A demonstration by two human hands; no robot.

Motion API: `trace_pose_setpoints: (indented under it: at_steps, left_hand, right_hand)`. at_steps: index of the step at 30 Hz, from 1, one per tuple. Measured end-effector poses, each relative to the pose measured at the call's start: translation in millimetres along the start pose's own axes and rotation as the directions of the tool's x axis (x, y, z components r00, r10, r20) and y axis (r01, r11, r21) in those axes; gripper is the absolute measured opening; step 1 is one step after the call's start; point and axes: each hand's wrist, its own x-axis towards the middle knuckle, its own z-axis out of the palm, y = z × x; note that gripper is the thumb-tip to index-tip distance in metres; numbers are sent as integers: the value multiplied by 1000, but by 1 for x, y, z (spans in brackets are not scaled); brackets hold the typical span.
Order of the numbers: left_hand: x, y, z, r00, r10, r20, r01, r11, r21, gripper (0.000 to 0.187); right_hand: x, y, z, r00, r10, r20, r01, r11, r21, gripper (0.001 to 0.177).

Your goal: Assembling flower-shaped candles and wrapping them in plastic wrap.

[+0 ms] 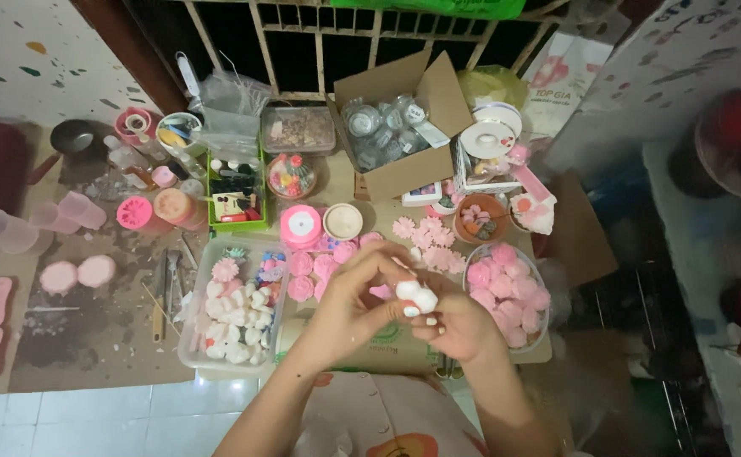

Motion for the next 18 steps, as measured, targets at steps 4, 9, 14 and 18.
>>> trace_pose_setpoints:
  at_steps: [4,9,14,18]
  left_hand:
    - [-2,0,-1,966,-218,140,251,919,-304,21]
    - [-1,-12,-2,962,-216,165,230,971,-70,23]
    - [2,-17,-5,978,-155,141,142,985,101,39]
    - [16,17,1,965,-237,109,205,948,242,70]
  right_hand:
    - [-8,3,20,989,99,-109,-95,995,37,38]
    - [-13,14,13,955,-297,-21,294,951,-100,35]
    - [-43,2,48,689,-724,-36,506,516,-691,31]
    - [-52,-3,94,625,-752,208,410,90,-907,28]
